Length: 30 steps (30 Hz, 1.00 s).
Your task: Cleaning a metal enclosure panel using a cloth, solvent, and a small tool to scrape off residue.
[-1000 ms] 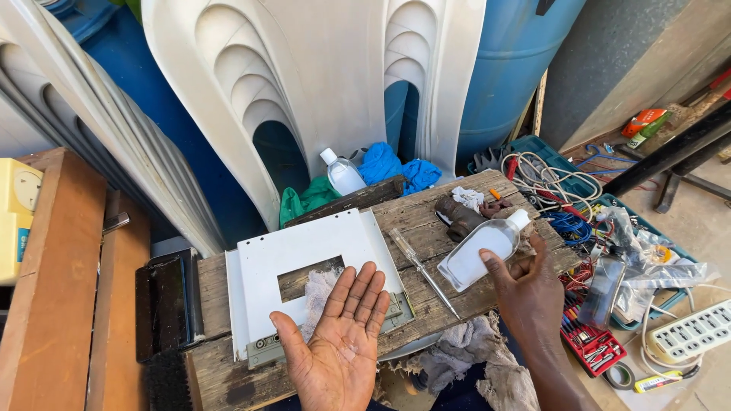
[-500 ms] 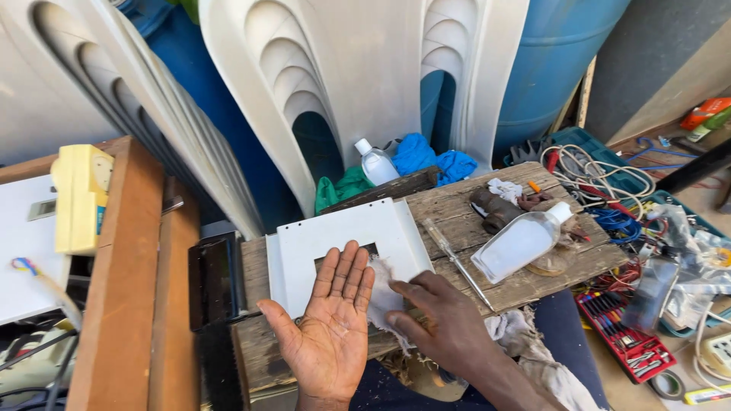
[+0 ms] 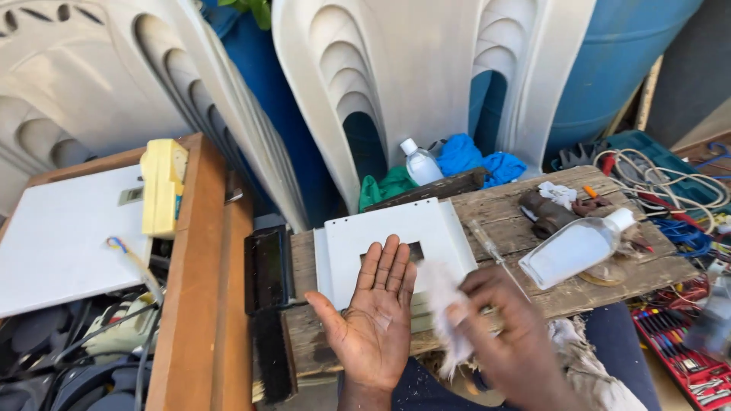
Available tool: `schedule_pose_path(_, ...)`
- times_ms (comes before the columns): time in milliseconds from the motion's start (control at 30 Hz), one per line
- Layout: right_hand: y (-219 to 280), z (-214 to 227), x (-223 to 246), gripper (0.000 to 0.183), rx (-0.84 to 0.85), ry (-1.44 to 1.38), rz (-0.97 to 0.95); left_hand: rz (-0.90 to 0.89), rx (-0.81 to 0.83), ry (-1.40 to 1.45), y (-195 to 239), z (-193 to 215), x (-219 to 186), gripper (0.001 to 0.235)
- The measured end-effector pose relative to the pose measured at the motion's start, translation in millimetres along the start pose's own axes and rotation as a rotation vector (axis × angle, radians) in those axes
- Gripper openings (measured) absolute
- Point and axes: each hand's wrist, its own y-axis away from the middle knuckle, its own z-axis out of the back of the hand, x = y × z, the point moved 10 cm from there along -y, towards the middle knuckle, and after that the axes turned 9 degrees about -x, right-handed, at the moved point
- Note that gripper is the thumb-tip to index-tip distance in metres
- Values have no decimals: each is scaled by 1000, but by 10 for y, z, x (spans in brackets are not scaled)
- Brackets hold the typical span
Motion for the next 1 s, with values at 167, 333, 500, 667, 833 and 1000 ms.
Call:
schedule_pose_path(167, 336, -769, 579, 59, 338, 91, 439, 153, 100, -11, 41, 137, 281, 122)
schedule_pose_path(333, 145, -610, 237, 32, 319, 177, 113, 42, 32, 9, 177, -196, 330, 108)
schedule_pose_path(500, 456, -867, -48, 39, 722, 181, -128, 143, 42, -78, 68, -220, 445, 103)
schedule_pose_path(667, -403, -303, 181, 34, 38, 215, 145, 233, -280, 15, 172, -39, 720, 116)
schedule_pose_path(833, 291, -469, 167, 35, 399, 259, 137, 82, 61, -180, -38, -396, 444, 109)
schedule_pose_path(1000, -270, -12, 487, 40, -149, 242, 253, 127, 69, -43, 125, -641, 804, 109)
